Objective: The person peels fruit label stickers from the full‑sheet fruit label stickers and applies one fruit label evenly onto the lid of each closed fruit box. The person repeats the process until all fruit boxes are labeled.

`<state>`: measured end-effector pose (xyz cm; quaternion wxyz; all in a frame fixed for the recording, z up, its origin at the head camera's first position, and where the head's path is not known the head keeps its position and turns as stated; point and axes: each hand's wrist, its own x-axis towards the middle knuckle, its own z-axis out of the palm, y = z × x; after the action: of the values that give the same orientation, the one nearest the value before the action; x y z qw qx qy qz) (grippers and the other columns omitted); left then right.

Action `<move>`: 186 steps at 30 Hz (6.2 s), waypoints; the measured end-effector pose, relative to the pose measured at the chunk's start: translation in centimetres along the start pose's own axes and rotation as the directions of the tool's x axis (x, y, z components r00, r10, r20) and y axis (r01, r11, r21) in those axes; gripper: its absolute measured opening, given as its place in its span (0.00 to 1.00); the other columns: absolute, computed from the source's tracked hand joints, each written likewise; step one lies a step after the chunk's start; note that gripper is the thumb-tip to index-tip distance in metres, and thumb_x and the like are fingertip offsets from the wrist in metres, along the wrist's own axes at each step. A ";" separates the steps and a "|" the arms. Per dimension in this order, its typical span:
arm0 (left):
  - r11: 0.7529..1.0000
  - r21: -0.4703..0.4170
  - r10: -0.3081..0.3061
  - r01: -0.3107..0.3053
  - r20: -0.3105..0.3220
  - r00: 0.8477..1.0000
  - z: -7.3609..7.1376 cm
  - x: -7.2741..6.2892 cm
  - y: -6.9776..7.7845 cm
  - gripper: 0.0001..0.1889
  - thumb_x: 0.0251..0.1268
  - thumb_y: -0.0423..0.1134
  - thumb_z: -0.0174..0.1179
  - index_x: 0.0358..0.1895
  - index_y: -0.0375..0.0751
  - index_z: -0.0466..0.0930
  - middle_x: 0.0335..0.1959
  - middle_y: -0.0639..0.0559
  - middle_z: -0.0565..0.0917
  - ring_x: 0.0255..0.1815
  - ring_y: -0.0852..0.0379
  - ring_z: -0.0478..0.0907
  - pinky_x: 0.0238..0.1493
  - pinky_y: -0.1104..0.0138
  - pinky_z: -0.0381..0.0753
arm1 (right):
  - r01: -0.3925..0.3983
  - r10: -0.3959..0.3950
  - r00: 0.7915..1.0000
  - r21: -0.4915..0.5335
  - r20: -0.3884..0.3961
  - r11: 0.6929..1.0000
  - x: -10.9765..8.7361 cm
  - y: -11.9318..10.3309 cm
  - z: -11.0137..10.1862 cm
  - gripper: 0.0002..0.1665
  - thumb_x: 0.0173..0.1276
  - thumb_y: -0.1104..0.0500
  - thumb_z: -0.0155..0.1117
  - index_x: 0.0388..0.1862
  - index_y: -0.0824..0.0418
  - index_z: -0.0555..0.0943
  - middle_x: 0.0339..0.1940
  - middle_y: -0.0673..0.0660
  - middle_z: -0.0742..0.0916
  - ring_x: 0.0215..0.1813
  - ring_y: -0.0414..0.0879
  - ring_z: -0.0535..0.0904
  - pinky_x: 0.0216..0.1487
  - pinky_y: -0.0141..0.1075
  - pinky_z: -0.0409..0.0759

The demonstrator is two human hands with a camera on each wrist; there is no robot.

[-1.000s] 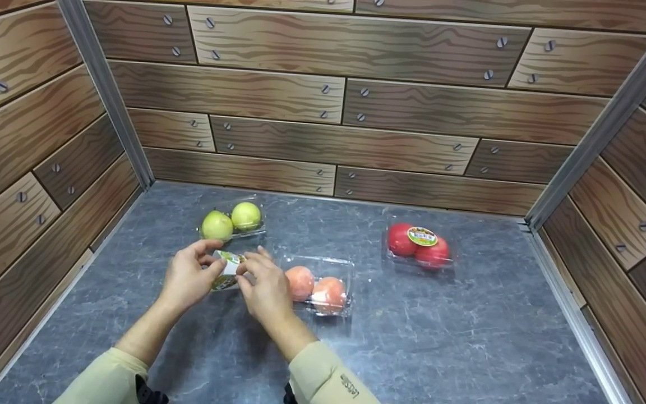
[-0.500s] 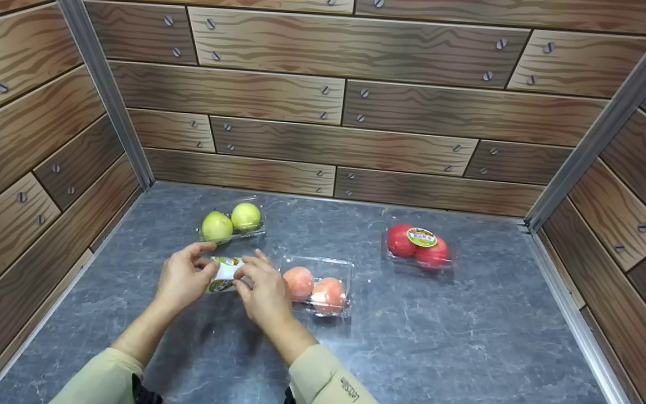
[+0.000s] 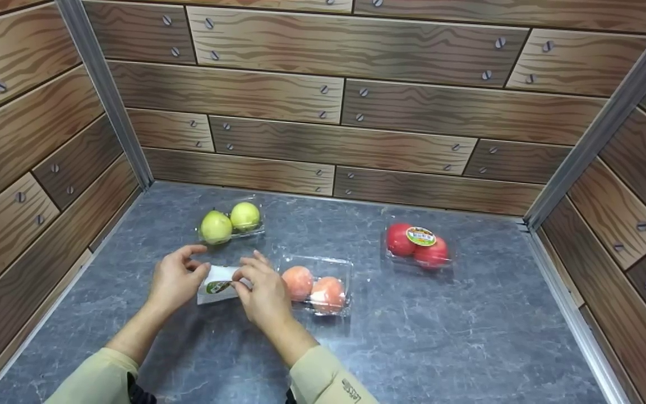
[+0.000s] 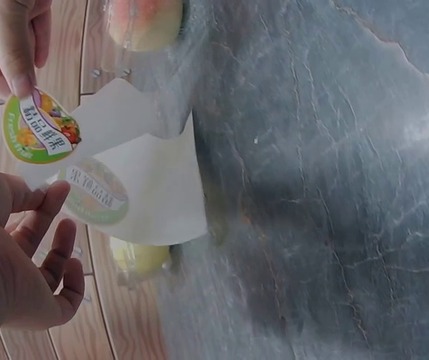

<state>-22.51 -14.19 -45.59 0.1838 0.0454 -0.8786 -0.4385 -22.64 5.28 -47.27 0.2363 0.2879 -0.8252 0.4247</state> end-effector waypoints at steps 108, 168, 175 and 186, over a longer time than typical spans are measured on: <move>0.617 0.388 0.699 -0.685 0.131 0.703 6.0 -0.9 7.4 0.15 0.59 0.48 0.77 0.48 0.50 0.91 0.67 0.41 0.82 0.77 0.37 0.70 0.73 0.39 0.69 | 0.168 -0.141 0.985 -0.368 0.098 0.915 1.4 3.7 -11.1 0.09 0.57 0.70 0.79 0.34 0.62 0.88 0.57 0.65 0.90 0.69 0.68 0.79 0.74 0.58 0.73; 0.745 -0.667 -0.035 -0.015 -0.061 0.997 7.2 -0.7 11.4 0.06 0.66 0.31 0.73 0.40 0.29 0.91 0.64 0.31 0.82 0.73 0.36 0.75 0.79 0.48 0.65 | -0.552 0.726 0.687 0.679 0.042 0.484 1.0 2.3 -8.8 0.09 0.74 0.63 0.70 0.49 0.66 0.89 0.35 0.48 0.86 0.37 0.37 0.76 0.37 0.25 0.75; 0.731 -0.683 -0.059 0.005 -0.056 0.997 7.9 -0.9 11.5 0.07 0.65 0.30 0.73 0.41 0.28 0.91 0.64 0.30 0.82 0.73 0.34 0.74 0.79 0.47 0.64 | -0.516 0.743 0.667 0.756 0.060 0.402 1.1 2.4 -8.5 0.05 0.75 0.66 0.69 0.40 0.60 0.90 0.28 0.47 0.82 0.28 0.34 0.71 0.30 0.23 0.71; 0.815 -0.578 -0.014 -0.028 -0.069 0.998 8.4 -1.2 10.1 0.06 0.63 0.34 0.76 0.40 0.34 0.93 0.65 0.35 0.83 0.73 0.36 0.74 0.78 0.44 0.65 | -0.472 0.723 0.691 0.757 -0.001 0.452 0.8 2.4 -8.8 0.07 0.75 0.67 0.67 0.37 0.60 0.88 0.33 0.49 0.84 0.37 0.38 0.77 0.44 0.28 0.80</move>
<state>-23.64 -1.43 -42.59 0.2211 -0.0005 -0.6970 -0.6821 -23.56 13.57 -43.52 0.0712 -0.0334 -0.5915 0.8025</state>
